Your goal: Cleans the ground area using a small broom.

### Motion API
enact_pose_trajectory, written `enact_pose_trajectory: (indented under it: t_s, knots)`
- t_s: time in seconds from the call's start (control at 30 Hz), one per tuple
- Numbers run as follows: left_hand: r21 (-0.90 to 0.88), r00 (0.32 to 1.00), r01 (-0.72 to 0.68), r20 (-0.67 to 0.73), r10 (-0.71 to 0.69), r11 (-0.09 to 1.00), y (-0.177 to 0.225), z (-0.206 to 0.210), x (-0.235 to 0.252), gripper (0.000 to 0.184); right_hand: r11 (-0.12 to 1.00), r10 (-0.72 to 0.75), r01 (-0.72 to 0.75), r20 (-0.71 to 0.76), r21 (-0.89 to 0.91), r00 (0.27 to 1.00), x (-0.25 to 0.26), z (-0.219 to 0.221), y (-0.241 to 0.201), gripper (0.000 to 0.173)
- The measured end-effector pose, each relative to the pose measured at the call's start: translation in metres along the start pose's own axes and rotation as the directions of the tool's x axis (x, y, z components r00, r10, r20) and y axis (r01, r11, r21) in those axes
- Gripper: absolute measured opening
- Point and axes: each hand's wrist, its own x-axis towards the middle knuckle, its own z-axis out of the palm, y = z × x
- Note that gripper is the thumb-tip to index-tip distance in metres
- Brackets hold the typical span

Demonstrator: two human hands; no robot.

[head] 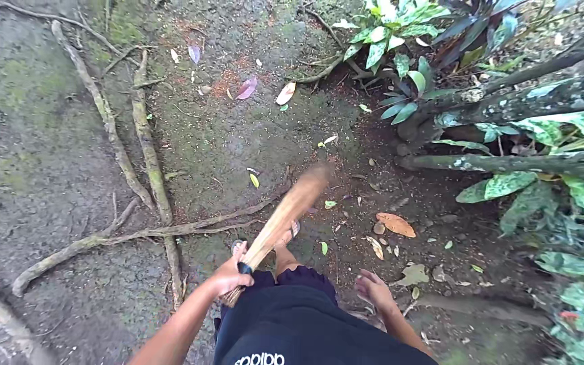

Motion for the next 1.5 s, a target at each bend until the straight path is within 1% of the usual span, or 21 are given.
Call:
enact_pose_trajectory:
  t_s: [0.1,0.17,0.2,0.27,0.37,0.43,0.53,0.63,0.7,0.77,0.87,0.93,1.0,1.07,1.1,1.17,1.27,1.33,1.4,1.47,1.5]
  knots:
    - [-0.282,0.985,0.058,-0.141,-0.101,0.958,-0.010,-0.001,-0.012,0.116,1.000,0.001,-0.001,0.029,-0.003,1.000,0.000,0.003,-0.004,0.048]
    - [-0.433,0.961,0.047,-0.226,-0.159,0.900,-0.007,0.000,0.010,0.111,1.000,0.000,0.000,0.027,0.006,1.000,0.000,-0.001,0.002,0.047]
    - [-0.462,0.954,0.041,-0.245,-0.172,0.886,-0.005,0.000,0.027,0.111,1.000,0.007,-0.007,0.022,0.012,1.000,-0.001,-0.004,0.005,0.048]
    - [-0.389,0.960,0.071,-0.223,-0.169,0.918,-0.001,0.008,0.063,0.110,0.999,0.034,-0.034,0.006,0.008,0.999,-0.001,-0.013,0.012,0.047]
    - [-0.062,0.988,0.142,-0.056,-0.145,0.988,0.012,0.026,0.081,0.117,0.998,0.067,-0.067,-0.021,0.000,0.998,0.005,-0.023,0.022,0.045]
    - [0.032,0.993,0.113,0.035,-0.115,0.993,0.018,0.026,0.064,0.117,0.996,0.091,-0.092,-0.026,-0.011,0.995,0.007,-0.027,0.024,0.044]
    - [0.033,0.997,0.047,0.056,-0.049,0.998,0.013,0.003,0.020,0.120,0.996,0.085,-0.085,-0.010,-0.039,0.996,0.013,-0.025,0.016,0.043]
    - [0.046,0.999,0.018,-0.037,-0.016,0.999,0.011,-0.006,-0.013,0.124,0.998,0.053,-0.052,0.021,-0.042,0.998,0.015,-0.016,-0.001,0.046]
    - [0.073,0.983,0.031,-0.182,-0.018,0.997,0.018,-0.013,-0.012,0.120,1.000,0.023,-0.023,0.047,-0.016,0.999,0.016,-0.009,-0.012,0.048]
    - [0.057,0.950,0.050,-0.312,-0.030,0.997,0.031,-0.025,0.011,0.116,1.000,-0.013,0.012,0.067,0.015,0.998,0.016,-0.003,-0.018,0.048]
    - [-0.032,0.921,0.051,-0.385,-0.059,0.998,0.069,-0.036,0.072,0.114,0.998,-0.039,0.037,0.055,0.048,0.998,0.005,-0.008,-0.017,0.047]
    - [-0.003,0.935,0.081,-0.347,-0.077,0.997,0.091,-0.019,0.114,0.116,0.997,-0.039,0.037,0.034,0.068,0.999,0.000,-0.018,-0.005,0.047]
    - [0.145,0.969,0.114,-0.235,-0.077,0.983,0.099,0.023,0.143,0.120,0.995,-0.008,0.009,-0.005,0.094,1.000,-0.001,-0.029,0.013,0.047]
    - [0.354,0.991,0.131,-0.081,-0.109,0.926,0.099,0.064,0.153,0.119,0.993,0.055,-0.050,-0.047,0.103,0.997,-0.001,-0.038,0.034,0.045]
    - [0.424,0.993,0.108,-0.004,-0.118,0.899,0.097,0.077,0.153,0.118,0.993,0.083,-0.077,-0.059,0.094,0.995,-0.001,-0.041,0.044,0.044]
    - [0.452,0.989,0.009,0.127,-0.075,0.892,0.096,0.076,0.144,0.116,0.991,0.117,-0.112,-0.070,0.066,0.991,0.001,-0.045,0.056,0.043]
    - [0.319,0.970,-0.072,0.243,-0.008,0.945,0.096,0.040,0.106,0.114,0.993,0.120,-0.119,-0.064,0.028,0.991,0.011,-0.044,0.055,0.040]
    - [0.218,0.972,-0.085,0.234,0.033,0.972,0.090,0.021,0.073,0.117,0.996,0.089,-0.089,-0.049,0.014,0.995,0.017,-0.037,0.037,0.039]
    - [0.077,0.981,-0.103,0.171,0.089,0.992,0.083,0.007,0.041,0.119,0.999,0.043,-0.042,-0.029,0.026,0.999,0.015,-0.027,0.008,0.042]
    - [-0.163,0.990,-0.124,0.042,0.132,0.979,0.073,-0.004,0.014,0.113,0.999,-0.013,0.013,-0.006,0.041,1.000,0.014,-0.014,-0.019,0.046]
    - [-0.295,0.991,-0.136,-0.031,0.133,0.946,0.069,-0.007,0.002,0.108,0.998,-0.044,0.044,0.007,0.043,0.999,0.014,-0.009,-0.031,0.046]
